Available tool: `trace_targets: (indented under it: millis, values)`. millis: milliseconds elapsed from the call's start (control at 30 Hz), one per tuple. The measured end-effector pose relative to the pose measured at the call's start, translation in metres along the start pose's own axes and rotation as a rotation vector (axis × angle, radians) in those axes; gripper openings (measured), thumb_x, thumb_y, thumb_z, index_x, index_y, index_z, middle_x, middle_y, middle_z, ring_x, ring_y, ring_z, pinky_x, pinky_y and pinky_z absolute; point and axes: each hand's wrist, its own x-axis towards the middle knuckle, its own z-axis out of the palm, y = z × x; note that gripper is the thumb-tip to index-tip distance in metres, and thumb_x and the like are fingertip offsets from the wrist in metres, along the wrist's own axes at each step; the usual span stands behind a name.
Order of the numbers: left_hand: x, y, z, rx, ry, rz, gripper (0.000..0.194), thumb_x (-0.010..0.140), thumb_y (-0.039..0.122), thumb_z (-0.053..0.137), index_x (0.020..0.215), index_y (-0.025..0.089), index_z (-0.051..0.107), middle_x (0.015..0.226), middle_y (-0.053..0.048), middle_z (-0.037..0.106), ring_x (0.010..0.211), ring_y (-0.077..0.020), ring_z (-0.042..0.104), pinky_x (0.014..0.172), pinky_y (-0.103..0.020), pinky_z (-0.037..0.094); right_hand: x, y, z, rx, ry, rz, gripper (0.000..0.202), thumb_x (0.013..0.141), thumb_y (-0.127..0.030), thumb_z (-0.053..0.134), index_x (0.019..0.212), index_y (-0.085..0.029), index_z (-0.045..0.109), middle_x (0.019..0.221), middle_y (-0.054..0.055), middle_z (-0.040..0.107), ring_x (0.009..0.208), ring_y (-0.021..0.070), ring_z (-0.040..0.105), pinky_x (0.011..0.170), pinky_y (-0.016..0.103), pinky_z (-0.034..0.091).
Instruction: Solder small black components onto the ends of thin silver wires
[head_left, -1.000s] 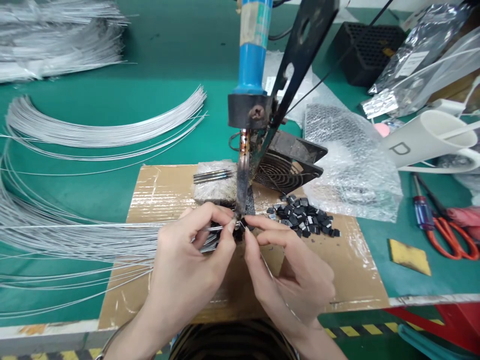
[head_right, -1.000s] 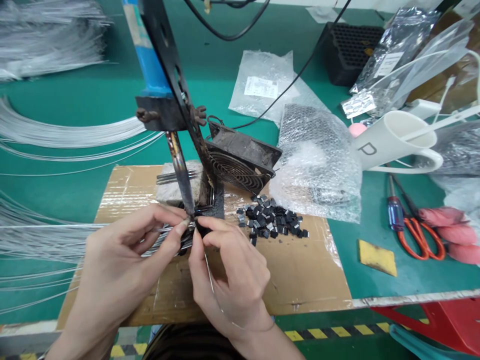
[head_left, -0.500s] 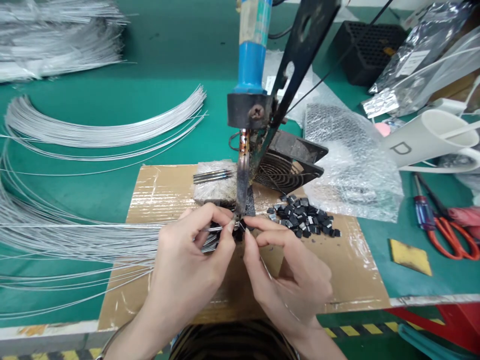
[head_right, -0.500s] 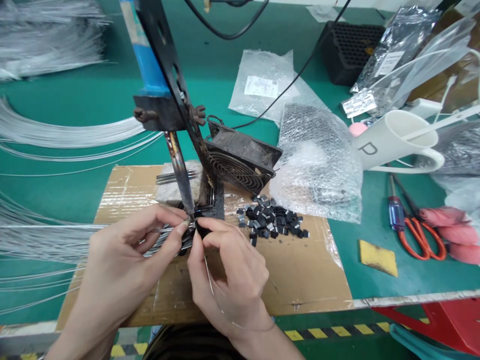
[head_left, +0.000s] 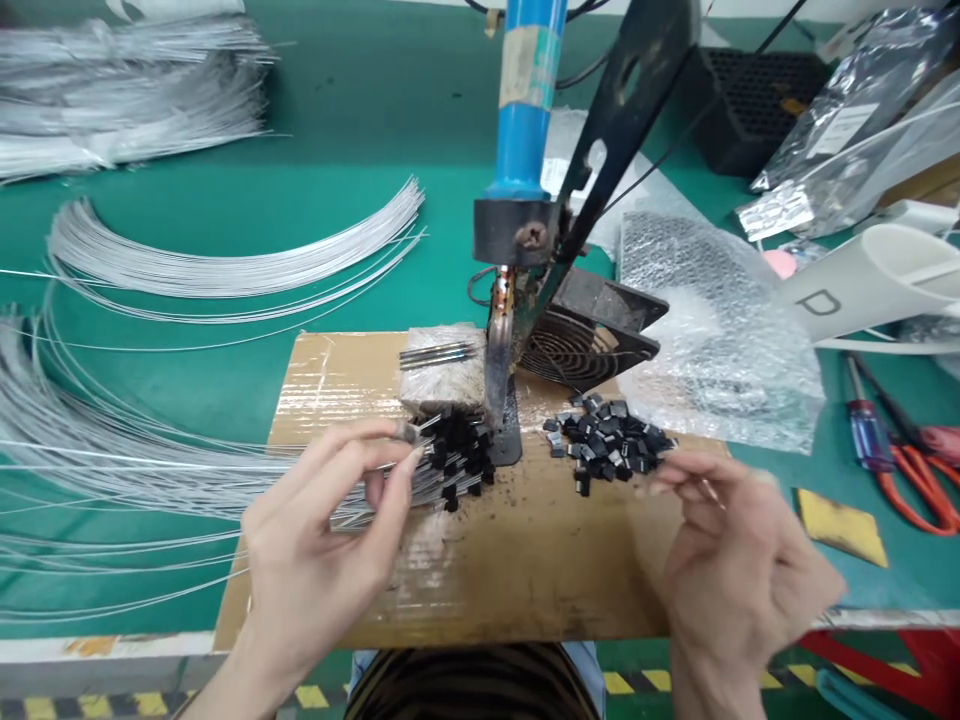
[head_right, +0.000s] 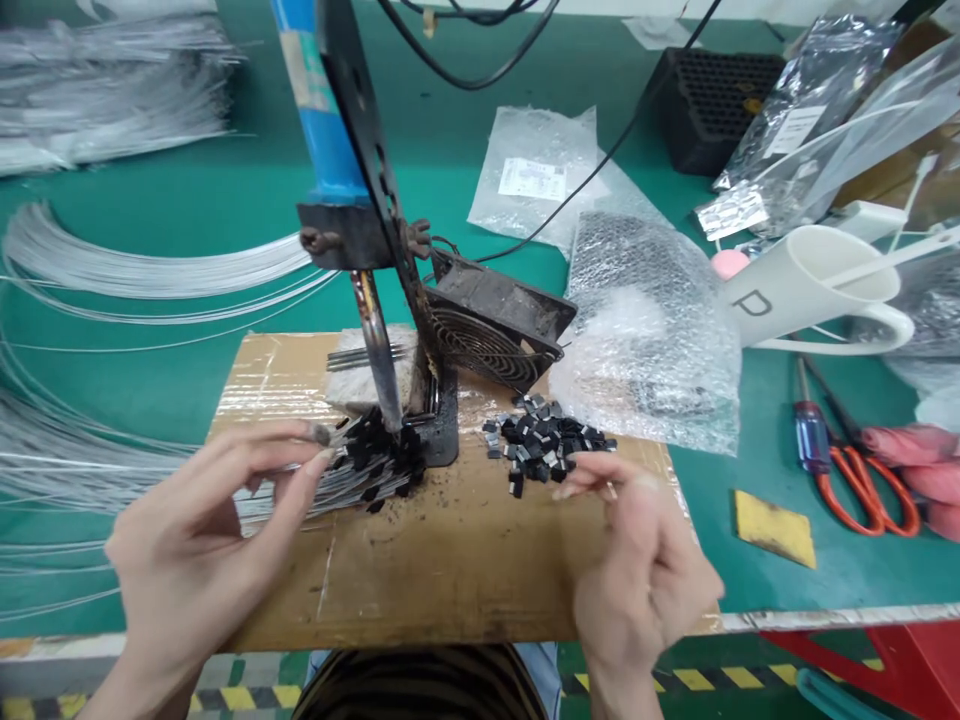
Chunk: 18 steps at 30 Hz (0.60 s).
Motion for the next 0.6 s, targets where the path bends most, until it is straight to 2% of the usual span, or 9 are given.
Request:
trace_targets:
  millis: [100, 233, 367, 467, 533, 600]
  values:
    - [0.001, -0.008, 0.003, 0.037, 0.018, 0.001, 0.018, 0.09, 0.008, 0.071, 0.092, 0.026, 0.073, 0.099, -0.002, 0.073, 0.102, -0.0206, 0.069, 0.092, -0.035, 0.051, 0.005, 0.008, -0.011, 0.081, 0.061, 0.063, 0.043, 0.103, -0.051, 0.058, 0.096, -0.013, 0.078, 0.089, 0.01, 0.075, 0.074, 0.0242, 0.069, 0.067, 0.041, 0.053]
    - [0.0, -0.011, 0.006, 0.03, 0.0, -0.033, 0.014, 0.091, 0.014, 0.073, 0.098, 0.026, 0.077, 0.106, -0.004, 0.072, 0.105, -0.0216, 0.069, 0.094, -0.037, 0.053, 0.005, 0.013, -0.017, 0.047, 0.06, 0.131, 0.042, 0.102, -0.052, 0.056, 0.096, -0.017, 0.078, 0.094, 0.012, 0.075, 0.077, 0.0282, 0.069, 0.072, 0.046, 0.053]
    - [0.006, -0.018, -0.008, -0.001, 0.058, -0.072, 0.01, 0.091, 0.018, 0.074, 0.096, 0.027, 0.075, 0.104, -0.004, 0.072, 0.107, -0.024, 0.069, 0.099, -0.041, 0.052, 0.006, 0.02, -0.022, 0.076, 0.057, 0.148, 0.046, 0.103, -0.053, 0.051, 0.094, -0.018, 0.078, 0.094, 0.013, 0.076, 0.075, 0.0287, 0.068, 0.072, 0.047, 0.052]
    - [0.034, -0.034, -0.024, 0.123, 0.106, -0.05, 0.004, 0.091, 0.025, 0.075, 0.095, 0.026, 0.075, 0.102, -0.004, 0.073, 0.1, -0.0229, 0.07, 0.097, -0.039, 0.052, 0.008, 0.028, -0.025, 0.093, 0.05, 0.134, 0.053, 0.104, -0.056, 0.044, 0.09, -0.017, 0.078, 0.086, 0.01, 0.077, 0.07, 0.026, 0.068, 0.067, 0.044, 0.052]
    - [0.065, -0.052, -0.029, 0.302, 0.04, -0.062, 0.013, 0.094, 0.033, 0.069, 0.096, 0.021, 0.075, 0.1, -0.004, 0.073, 0.087, -0.0196, 0.068, 0.09, -0.036, 0.052, 0.009, 0.031, -0.025, 0.089, 0.03, 0.129, 0.056, 0.105, -0.057, 0.042, 0.09, -0.016, 0.078, 0.084, 0.009, 0.078, 0.068, 0.0238, 0.069, 0.065, 0.042, 0.052]
    - [0.1, -0.073, -0.028, 0.365, -0.025, -0.092, 0.021, 0.093, 0.036, 0.07, 0.096, 0.016, 0.077, 0.094, -0.005, 0.071, 0.08, -0.0187, 0.064, 0.084, -0.034, 0.049, 0.008, 0.032, -0.025, 0.085, 0.016, 0.14, 0.055, 0.107, -0.054, 0.042, 0.092, -0.015, 0.078, 0.085, 0.008, 0.078, 0.068, 0.0226, 0.069, 0.066, 0.041, 0.053]
